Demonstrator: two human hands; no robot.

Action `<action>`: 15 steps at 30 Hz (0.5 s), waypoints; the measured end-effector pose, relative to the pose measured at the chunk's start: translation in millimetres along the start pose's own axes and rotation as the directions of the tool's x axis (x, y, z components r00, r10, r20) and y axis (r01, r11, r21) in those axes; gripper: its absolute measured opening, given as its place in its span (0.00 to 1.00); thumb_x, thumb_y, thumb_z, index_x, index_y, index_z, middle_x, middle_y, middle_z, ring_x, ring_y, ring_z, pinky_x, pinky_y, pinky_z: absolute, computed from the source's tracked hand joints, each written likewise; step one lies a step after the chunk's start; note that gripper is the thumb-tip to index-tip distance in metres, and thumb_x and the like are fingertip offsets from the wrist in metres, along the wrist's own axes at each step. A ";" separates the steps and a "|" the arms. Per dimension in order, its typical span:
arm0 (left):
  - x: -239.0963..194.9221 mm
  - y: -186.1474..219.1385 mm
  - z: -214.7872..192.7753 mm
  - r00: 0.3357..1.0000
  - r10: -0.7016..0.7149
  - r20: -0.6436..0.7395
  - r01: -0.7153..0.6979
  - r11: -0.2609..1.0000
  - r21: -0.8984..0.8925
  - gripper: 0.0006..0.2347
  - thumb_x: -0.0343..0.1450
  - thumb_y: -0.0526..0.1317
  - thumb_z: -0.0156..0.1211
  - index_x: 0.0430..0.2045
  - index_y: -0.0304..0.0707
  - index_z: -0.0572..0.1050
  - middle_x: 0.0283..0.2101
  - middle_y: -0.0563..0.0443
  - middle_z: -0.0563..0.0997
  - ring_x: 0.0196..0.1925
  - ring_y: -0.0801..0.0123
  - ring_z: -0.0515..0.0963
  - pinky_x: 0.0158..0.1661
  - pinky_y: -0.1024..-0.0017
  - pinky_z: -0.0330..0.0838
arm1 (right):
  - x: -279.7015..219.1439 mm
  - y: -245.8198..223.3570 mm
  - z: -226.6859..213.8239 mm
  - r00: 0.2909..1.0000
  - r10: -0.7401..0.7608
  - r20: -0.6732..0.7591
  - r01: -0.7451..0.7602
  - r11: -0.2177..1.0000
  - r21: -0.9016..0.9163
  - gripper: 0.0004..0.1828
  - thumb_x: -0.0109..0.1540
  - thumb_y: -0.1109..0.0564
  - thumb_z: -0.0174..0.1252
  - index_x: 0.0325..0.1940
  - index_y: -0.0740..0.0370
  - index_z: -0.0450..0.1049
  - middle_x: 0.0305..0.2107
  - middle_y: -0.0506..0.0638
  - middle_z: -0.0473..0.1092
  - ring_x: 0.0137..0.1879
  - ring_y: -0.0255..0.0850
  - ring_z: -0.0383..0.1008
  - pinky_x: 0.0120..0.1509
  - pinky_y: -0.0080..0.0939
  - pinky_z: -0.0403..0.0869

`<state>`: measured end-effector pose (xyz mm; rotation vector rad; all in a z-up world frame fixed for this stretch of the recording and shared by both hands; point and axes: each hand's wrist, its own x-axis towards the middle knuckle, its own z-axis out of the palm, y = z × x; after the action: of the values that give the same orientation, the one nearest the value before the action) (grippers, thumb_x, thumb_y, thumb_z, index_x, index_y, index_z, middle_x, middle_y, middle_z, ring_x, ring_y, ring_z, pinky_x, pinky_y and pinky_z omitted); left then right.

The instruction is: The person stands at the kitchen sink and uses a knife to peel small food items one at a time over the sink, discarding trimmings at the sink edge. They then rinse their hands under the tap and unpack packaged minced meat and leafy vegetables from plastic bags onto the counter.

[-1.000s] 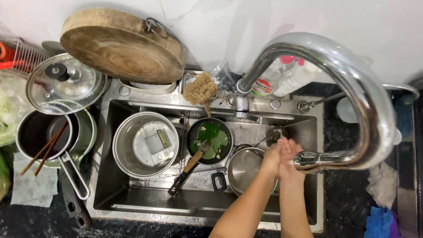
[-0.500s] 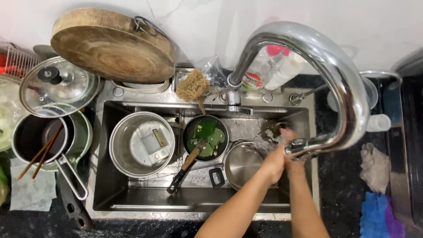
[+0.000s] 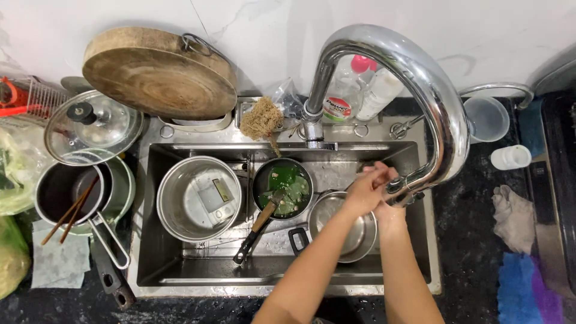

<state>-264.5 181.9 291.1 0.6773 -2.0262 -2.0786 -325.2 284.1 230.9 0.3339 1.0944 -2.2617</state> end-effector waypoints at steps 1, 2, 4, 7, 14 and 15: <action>-9.4 48.0 -19.0 0.995 0.089 0.036 -0.095 0.966 0.241 0.14 0.69 0.42 0.62 0.47 0.41 0.80 0.41 0.47 0.84 0.42 0.59 0.82 0.43 0.65 0.75 | -8.2 0.9 -6.0 0.997 -0.070 0.029 0.068 0.996 0.049 0.22 0.68 0.44 0.56 0.55 0.65 0.71 0.48 0.58 0.73 0.57 0.52 0.72 0.65 0.52 0.71; -22.5 97.5 -37.5 0.981 0.172 0.094 -0.196 0.863 0.465 0.11 0.67 0.45 0.66 0.37 0.41 0.84 0.37 0.45 0.85 0.43 0.54 0.82 0.42 0.60 0.73 | -13.5 0.7 -10.1 0.987 -0.146 0.060 0.140 0.985 0.104 0.21 0.71 0.44 0.56 0.58 0.62 0.69 0.54 0.55 0.71 0.63 0.49 0.70 0.71 0.53 0.69; -13.8 73.8 -61.8 0.974 0.227 -0.006 -0.203 0.883 0.422 0.12 0.70 0.47 0.62 0.38 0.41 0.84 0.40 0.44 0.85 0.42 0.53 0.83 0.42 0.61 0.75 | -26.1 1.7 -13.0 0.998 -0.067 0.000 0.067 0.994 0.082 0.22 0.70 0.44 0.55 0.59 0.62 0.68 0.52 0.56 0.70 0.61 0.52 0.70 0.68 0.56 0.69; -6.4 77.8 -105.7 0.947 0.281 -0.157 -0.186 0.876 0.445 0.16 0.73 0.53 0.56 0.37 0.42 0.84 0.40 0.43 0.85 0.38 0.52 0.85 0.40 0.59 0.77 | -45.2 3.0 2.0 0.990 0.070 -0.123 -0.061 0.995 0.076 0.27 0.68 0.44 0.50 0.64 0.65 0.64 0.55 0.62 0.69 0.63 0.57 0.69 0.68 0.57 0.68; 19.8 87.2 -135.2 0.955 0.196 -0.222 -0.057 0.856 0.513 0.22 0.72 0.61 0.48 0.27 0.49 0.86 0.28 0.46 0.85 0.34 0.51 0.84 0.37 0.56 0.74 | -64.2 -12.5 40.8 0.980 0.108 0.166 -0.069 0.972 -0.226 0.34 0.71 0.47 0.45 0.72 0.77 0.56 0.64 0.70 0.63 0.71 0.57 0.64 0.77 0.54 0.62; 19.6 65.5 -127.1 0.944 0.196 -0.264 -0.035 0.857 0.513 0.22 0.72 0.61 0.48 0.27 0.49 0.86 0.28 0.46 0.85 0.34 0.51 0.84 0.37 0.56 0.74 | -71.5 -18.4 35.9 0.971 0.138 0.194 -0.089 0.966 -0.242 0.34 0.71 0.47 0.45 0.72 0.77 0.56 0.64 0.70 0.63 0.71 0.57 0.64 0.77 0.54 0.62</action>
<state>-240.8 54.1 353.8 0.8639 -2.3548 -1.2678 -279.0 294.1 297.9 0.0590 1.1798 -1.9910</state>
